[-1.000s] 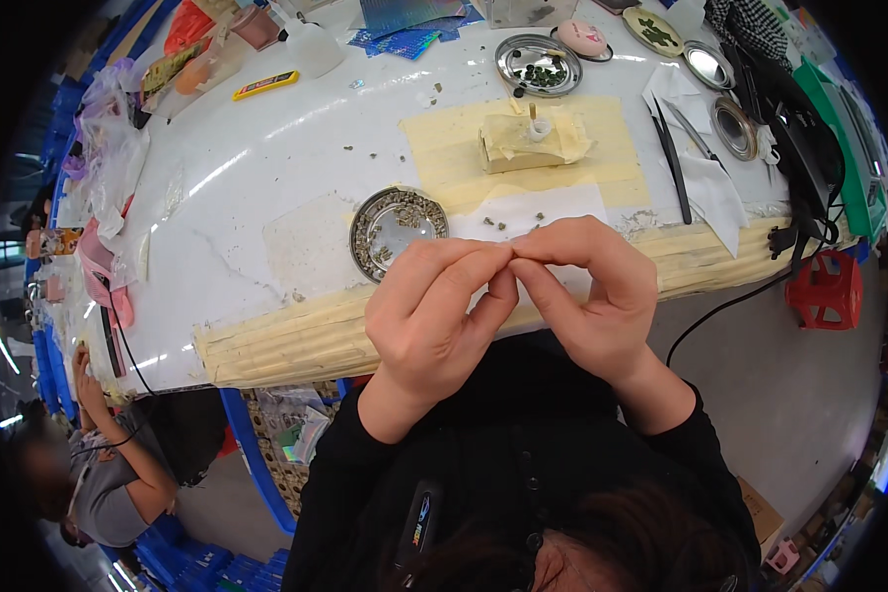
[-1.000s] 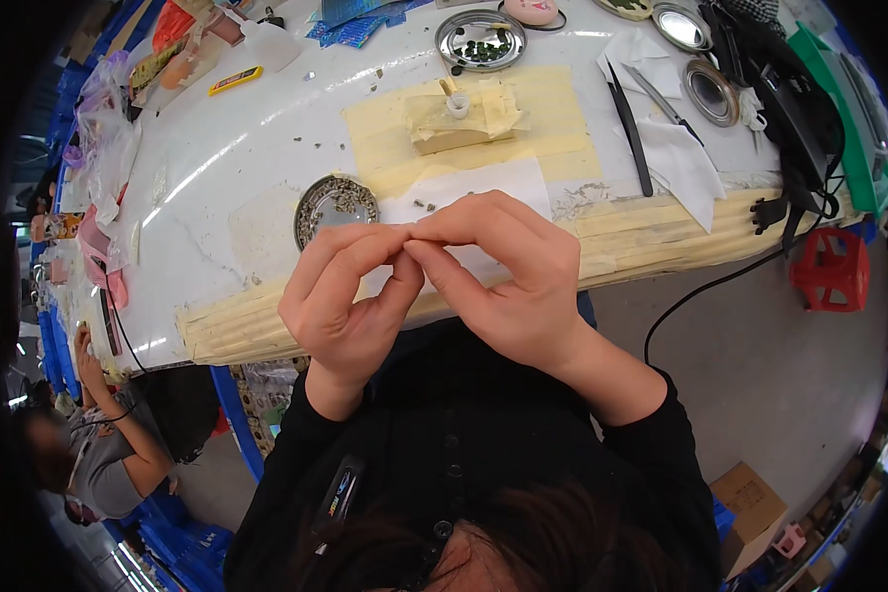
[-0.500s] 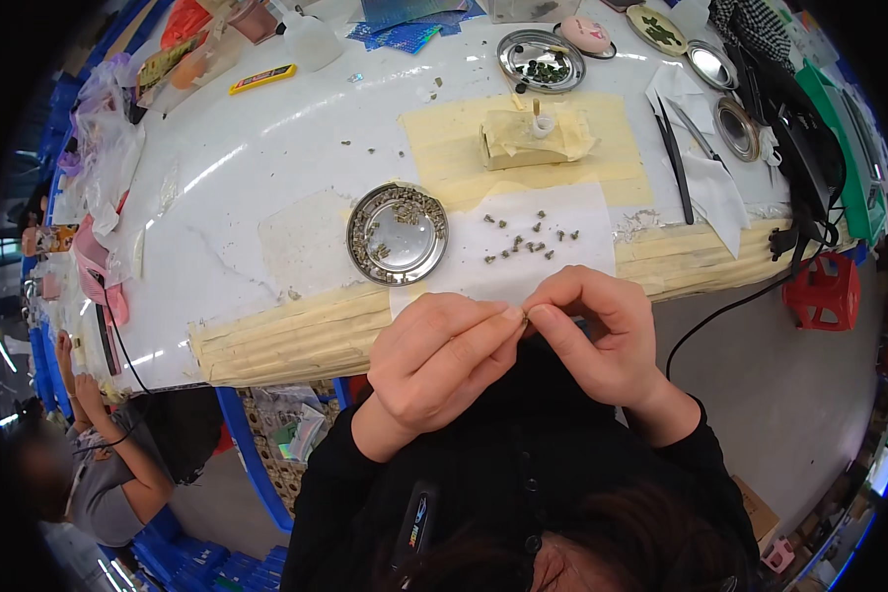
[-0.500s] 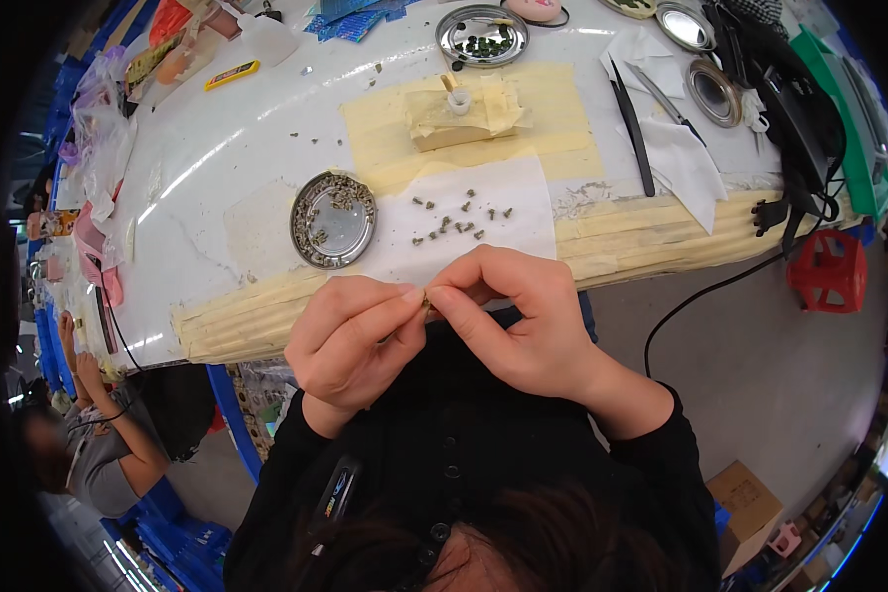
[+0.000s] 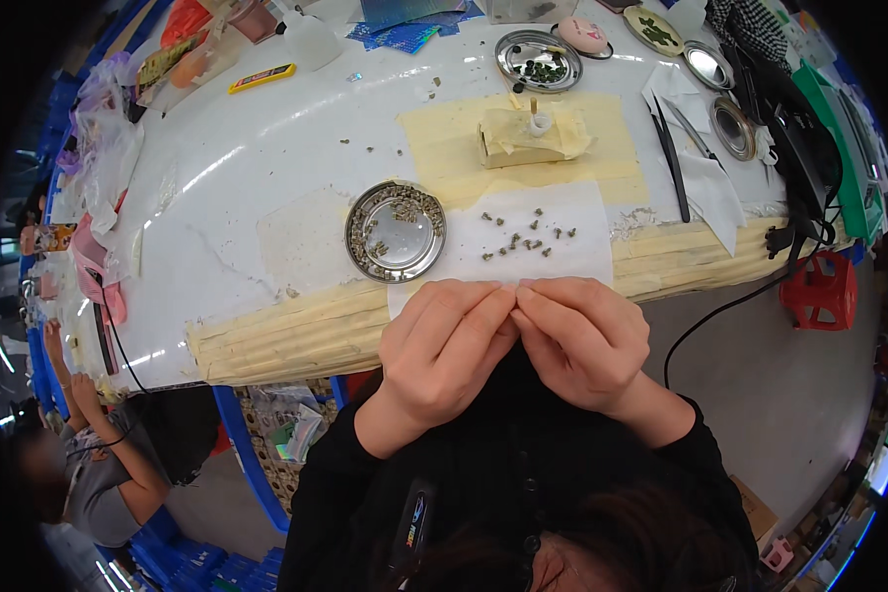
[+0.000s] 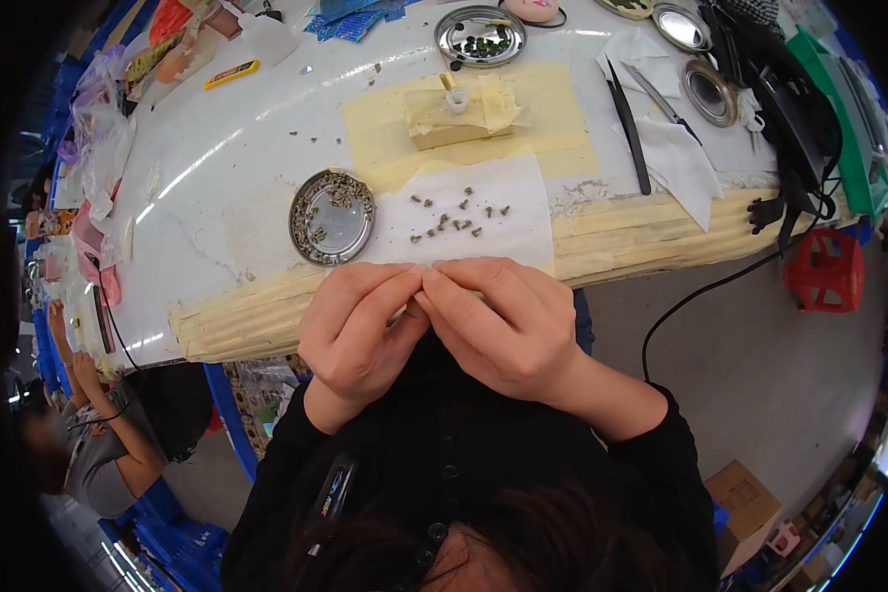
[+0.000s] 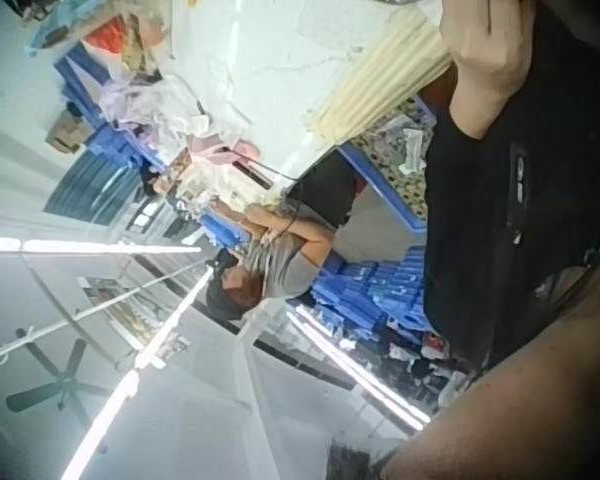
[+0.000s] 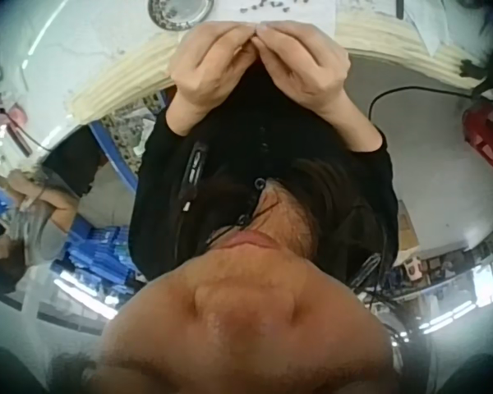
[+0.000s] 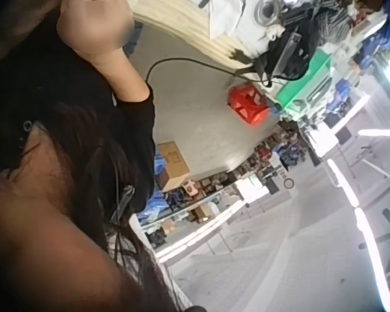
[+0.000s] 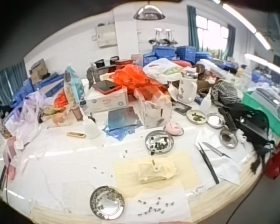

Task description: Picking up and arranging tiny metal components on a workbench.

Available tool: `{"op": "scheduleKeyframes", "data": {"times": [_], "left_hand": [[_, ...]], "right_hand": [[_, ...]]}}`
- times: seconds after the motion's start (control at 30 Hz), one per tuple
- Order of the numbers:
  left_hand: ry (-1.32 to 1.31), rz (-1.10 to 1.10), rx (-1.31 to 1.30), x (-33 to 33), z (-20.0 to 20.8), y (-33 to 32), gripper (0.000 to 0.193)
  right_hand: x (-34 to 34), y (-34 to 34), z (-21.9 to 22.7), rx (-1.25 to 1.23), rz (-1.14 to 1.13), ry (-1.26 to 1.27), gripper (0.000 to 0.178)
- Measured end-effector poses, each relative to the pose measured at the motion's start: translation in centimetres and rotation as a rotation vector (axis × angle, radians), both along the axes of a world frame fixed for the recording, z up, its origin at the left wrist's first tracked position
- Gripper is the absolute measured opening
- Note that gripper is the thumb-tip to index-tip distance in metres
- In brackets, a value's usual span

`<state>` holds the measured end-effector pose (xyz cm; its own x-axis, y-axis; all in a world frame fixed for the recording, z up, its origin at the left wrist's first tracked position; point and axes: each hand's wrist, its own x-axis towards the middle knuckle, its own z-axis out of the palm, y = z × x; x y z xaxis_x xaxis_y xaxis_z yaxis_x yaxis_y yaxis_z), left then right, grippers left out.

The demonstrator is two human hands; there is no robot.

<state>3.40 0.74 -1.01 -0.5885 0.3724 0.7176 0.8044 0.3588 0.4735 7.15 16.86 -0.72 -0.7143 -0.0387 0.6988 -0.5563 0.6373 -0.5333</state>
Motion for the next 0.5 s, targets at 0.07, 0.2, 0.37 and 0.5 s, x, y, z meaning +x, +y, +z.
{"op": "scheduleKeyframes", "data": {"times": [0.07, 0.2, 0.37, 0.5], "left_hand": [[-0.016, 0.013, 0.012, 0.0, 0.3, 0.2, 0.028], [-0.035, -0.003, 0.083, -0.2, 0.0, 0.5, 0.029], [-0.017, -0.012, 0.029, -0.4, 0.7, 0.6, 0.027], [-0.046, -0.040, 0.019, -0.7, 0.9, 0.6, 0.026]], "right_hand": [[0.0, 0.0, 0.1, -0.079, 0.009, -0.053, 0.014], [0.0, 0.4, 0.4, -0.250, 0.051, -0.236, 0.011], [-0.2, 1.0, 0.8, -0.267, 0.090, -0.280, 0.010], [-0.1, 1.4, 0.5, -0.327, 0.125, -0.361, 0.008]]}}
